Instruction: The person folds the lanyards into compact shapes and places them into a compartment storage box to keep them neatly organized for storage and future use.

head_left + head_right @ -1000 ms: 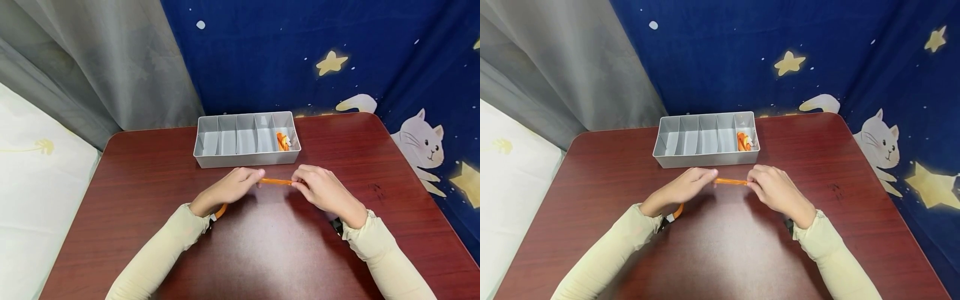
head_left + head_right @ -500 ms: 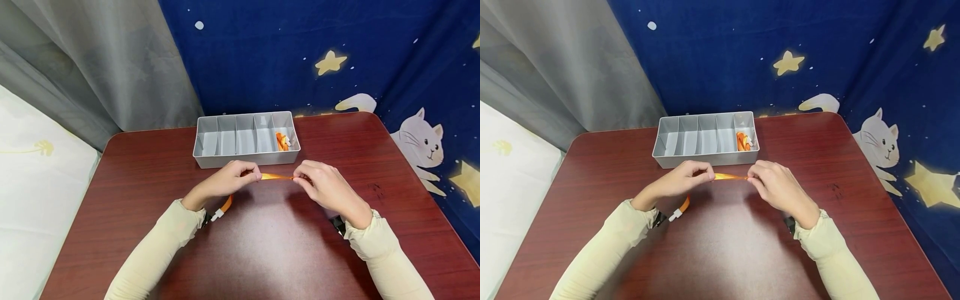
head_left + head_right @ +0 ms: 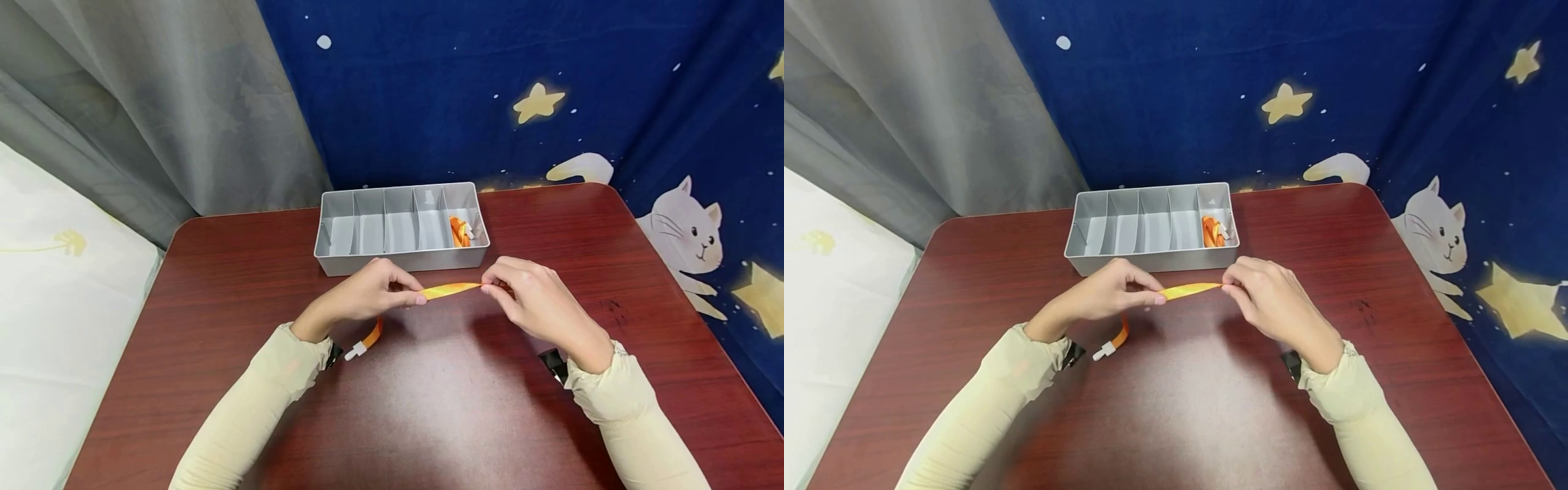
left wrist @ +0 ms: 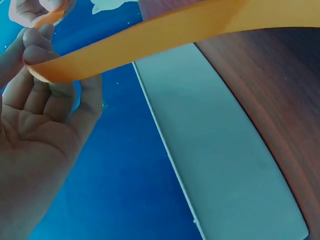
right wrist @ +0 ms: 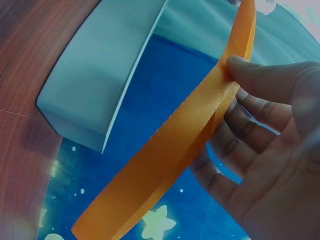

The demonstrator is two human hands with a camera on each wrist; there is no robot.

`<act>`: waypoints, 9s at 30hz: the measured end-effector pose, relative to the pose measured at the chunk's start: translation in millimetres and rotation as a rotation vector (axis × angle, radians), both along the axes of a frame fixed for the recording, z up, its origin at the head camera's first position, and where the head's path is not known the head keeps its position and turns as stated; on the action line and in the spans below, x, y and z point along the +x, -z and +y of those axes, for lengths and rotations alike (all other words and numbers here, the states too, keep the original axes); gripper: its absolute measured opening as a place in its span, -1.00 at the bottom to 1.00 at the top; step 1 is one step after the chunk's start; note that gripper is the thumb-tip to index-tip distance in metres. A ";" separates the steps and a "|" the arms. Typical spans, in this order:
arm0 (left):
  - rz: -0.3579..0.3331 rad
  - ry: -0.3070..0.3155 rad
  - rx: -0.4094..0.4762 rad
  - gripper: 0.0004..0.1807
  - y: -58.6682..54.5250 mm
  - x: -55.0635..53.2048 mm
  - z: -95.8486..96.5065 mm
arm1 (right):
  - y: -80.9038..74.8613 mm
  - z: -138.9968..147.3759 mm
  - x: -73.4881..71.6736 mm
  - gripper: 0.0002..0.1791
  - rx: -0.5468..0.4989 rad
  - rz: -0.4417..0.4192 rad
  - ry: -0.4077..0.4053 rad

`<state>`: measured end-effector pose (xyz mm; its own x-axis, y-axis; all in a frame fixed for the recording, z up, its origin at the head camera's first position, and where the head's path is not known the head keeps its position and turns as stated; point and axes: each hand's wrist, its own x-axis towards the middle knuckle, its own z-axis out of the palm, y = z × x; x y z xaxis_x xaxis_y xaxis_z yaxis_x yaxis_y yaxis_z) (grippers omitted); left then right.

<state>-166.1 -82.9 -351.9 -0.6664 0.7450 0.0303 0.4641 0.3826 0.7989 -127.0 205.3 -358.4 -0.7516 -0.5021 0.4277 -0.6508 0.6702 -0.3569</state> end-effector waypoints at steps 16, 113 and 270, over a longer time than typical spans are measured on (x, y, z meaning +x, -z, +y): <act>-0.053 0.021 0.023 -0.94 -18.5 -8.4 -12.4 | -14.0 1.4 5.6 -0.88 -0.024 -0.001 -0.001; -0.237 -0.024 0.879 -0.67 -77.8 -14.1 9.3 | -2.5 -103.2 -40.8 -0.81 -1.021 -0.521 -0.623; 1.003 -0.331 0.280 -0.42 -54.2 -27.6 -30.5 | -26.5 -101.8 -18.7 -0.63 -0.962 -0.568 -0.430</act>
